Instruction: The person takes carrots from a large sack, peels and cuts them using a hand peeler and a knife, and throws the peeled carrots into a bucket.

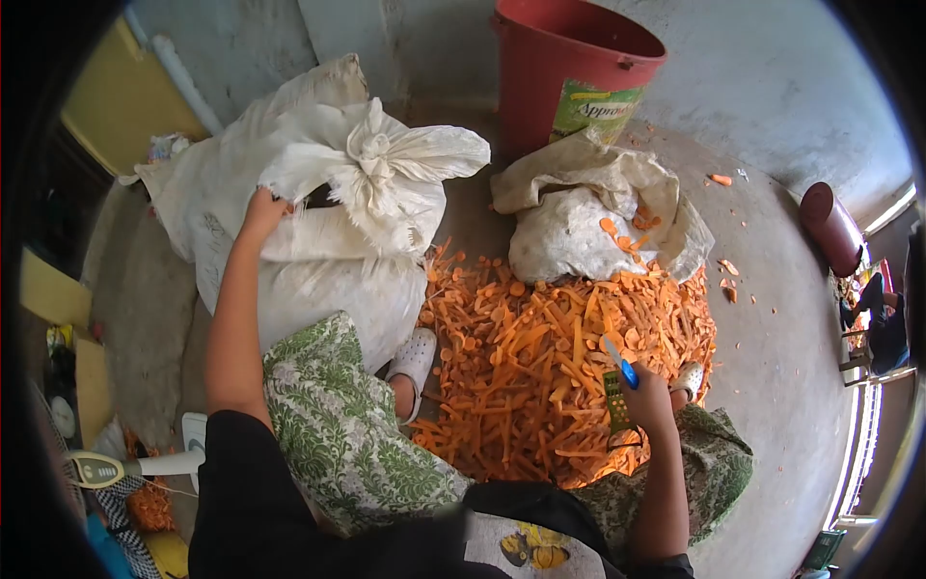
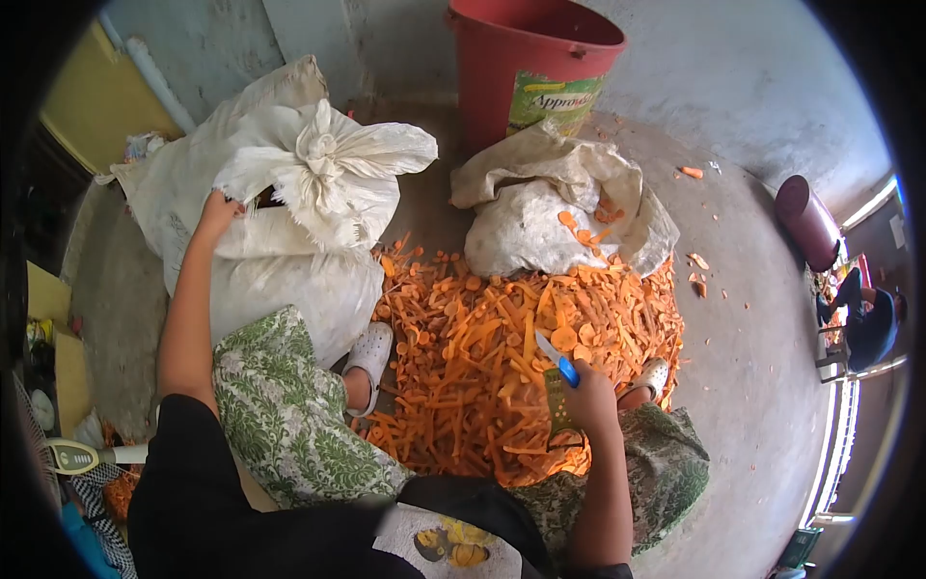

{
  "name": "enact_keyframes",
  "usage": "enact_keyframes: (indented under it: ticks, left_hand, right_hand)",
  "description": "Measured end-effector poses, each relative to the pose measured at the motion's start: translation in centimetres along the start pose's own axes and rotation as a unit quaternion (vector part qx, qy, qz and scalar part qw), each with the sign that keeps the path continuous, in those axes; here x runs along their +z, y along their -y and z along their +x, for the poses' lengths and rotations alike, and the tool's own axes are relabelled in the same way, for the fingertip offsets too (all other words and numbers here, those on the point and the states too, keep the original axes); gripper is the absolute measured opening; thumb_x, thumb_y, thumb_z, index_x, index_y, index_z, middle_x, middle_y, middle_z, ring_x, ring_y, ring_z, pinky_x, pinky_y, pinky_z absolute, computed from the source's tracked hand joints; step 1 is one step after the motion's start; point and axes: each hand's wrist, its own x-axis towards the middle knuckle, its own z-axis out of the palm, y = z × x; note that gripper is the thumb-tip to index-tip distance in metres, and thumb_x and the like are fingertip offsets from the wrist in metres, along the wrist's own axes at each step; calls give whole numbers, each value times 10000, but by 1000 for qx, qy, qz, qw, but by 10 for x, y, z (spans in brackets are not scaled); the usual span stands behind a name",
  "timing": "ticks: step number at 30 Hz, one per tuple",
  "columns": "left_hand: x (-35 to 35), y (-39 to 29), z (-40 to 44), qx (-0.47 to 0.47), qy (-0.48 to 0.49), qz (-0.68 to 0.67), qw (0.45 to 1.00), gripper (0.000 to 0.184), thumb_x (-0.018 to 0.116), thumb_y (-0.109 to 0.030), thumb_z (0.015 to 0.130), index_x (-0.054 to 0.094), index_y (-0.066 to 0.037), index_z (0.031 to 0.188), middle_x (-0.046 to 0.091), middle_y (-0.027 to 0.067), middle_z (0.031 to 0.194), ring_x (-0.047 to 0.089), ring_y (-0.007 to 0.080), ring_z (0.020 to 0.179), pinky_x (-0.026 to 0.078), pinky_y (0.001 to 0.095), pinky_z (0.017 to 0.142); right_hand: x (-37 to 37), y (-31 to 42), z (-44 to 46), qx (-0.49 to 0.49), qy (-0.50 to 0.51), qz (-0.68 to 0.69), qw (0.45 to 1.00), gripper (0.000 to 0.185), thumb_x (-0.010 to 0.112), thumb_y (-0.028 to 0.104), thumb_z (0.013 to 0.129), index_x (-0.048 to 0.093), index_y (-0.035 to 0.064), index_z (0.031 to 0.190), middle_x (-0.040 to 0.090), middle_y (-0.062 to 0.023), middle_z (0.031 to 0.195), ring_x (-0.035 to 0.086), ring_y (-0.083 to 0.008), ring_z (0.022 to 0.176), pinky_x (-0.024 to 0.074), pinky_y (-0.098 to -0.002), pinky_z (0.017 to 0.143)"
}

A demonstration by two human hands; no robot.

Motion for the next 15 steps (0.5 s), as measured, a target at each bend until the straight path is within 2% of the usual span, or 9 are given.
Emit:
enact_keyframes:
  ticks: [1, 3, 5, 7, 8, 10, 11, 13, 15]
  left_hand:
    - [-2, -3, -4, 6, -3, -2, 1000, 181, 529, -63, 732, 567, 44, 873, 620, 126, 763, 598, 216, 670, 453, 312, 631]
    - [-2, -5, -9, 38, -18, -148, 988, 172, 491, -31, 749, 575, 30, 886, 621, 89, 800, 591, 167, 702, 453, 301, 630]
    - [2, -2, -7, 74, -33, -149, 986, 210, 470, -18, 767, 560, 17, 954, 613, 78, 870, 586, 150, 744, 455, 281, 641]
    - [3, -2, -1, -3, -16, -272, 962, 217, 495, -69, 798, 541, -18, 1004, 593, 74, 927, 579, 173, 793, 465, 281, 661]
    - [2, -3, 6, -2, -14, -273, 962, 217, 495, -69, 798, 541, -18, 1004, 593, 74, 927, 579, 173, 793, 465, 281, 661]
    - [-4, -18, 24, -175, 31, -547, 818, 232, 511, -133, 823, 517, -38, 1035, 568, 88, 963, 569, 213, 833, 485, 318, 702]
    - [3, -25, 31, -216, 37, -572, 790, 250, 472, -205, 856, 499, -53, 1053, 536, 113, 1016, 539, 245, 906, 493, 384, 737]
    - [17, -40, 27, -254, 86, -626, 732, 290, 430, -233, 847, 472, -49, 1068, 509, 130, 1059, 513, 265, 943, 477, 432, 780]
    - [32, -62, 2, -252, 170, -633, 712, 319, 399, -259, 817, 466, -44, 1043, 501, 135, 1054, 498, 275, 945, 467, 447, 777]
  right_hand:
    - [-1, 2, -2, 0, -2, 3, 1000, 214, 550, 234, 791, 525, 22, 811, 540, -208, 650, 535, -387, 655, 397, -444, 584]
    - [-3, 8, -8, 4, -6, 10, 1000, 220, 549, 243, 790, 534, 28, 831, 546, -204, 660, 541, -380, 666, 403, -437, 593]
    - [-5, 14, -13, -8, -15, 29, 999, 252, 568, 229, 797, 514, -12, 747, 513, -183, 609, 513, -353, 596, 387, -418, 578]
    - [-4, 8, -13, 1, 0, 18, 1000, 243, 551, 249, 799, 527, 7, 799, 535, -186, 639, 533, -355, 630, 399, -418, 592]
    - [-2, 6, -13, 8, 21, 6, 1000, 247, 534, 269, 802, 540, 27, 851, 557, -189, 669, 552, -356, 664, 410, -419, 607]
    - [-1, 7, -13, 31, 47, 32, 998, 259, 529, 274, 806, 543, 22, 862, 557, -181, 665, 553, -339, 654, 410, -411, 609]
    - [-2, 8, -12, 52, 73, 56, 994, 271, 525, 280, 810, 547, 17, 872, 558, -174, 661, 554, -323, 643, 410, -403, 612]
    - [4, 4, -10, 51, 73, 65, 994, 284, 522, 285, 813, 550, 12, 887, 559, -164, 666, 551, -304, 639, 410, -393, 615]
    - [2, 3, -10, 53, 70, 78, 993, 298, 519, 291, 816, 554, 8, 901, 560, -155, 670, 547, -285, 634, 409, -383, 619]
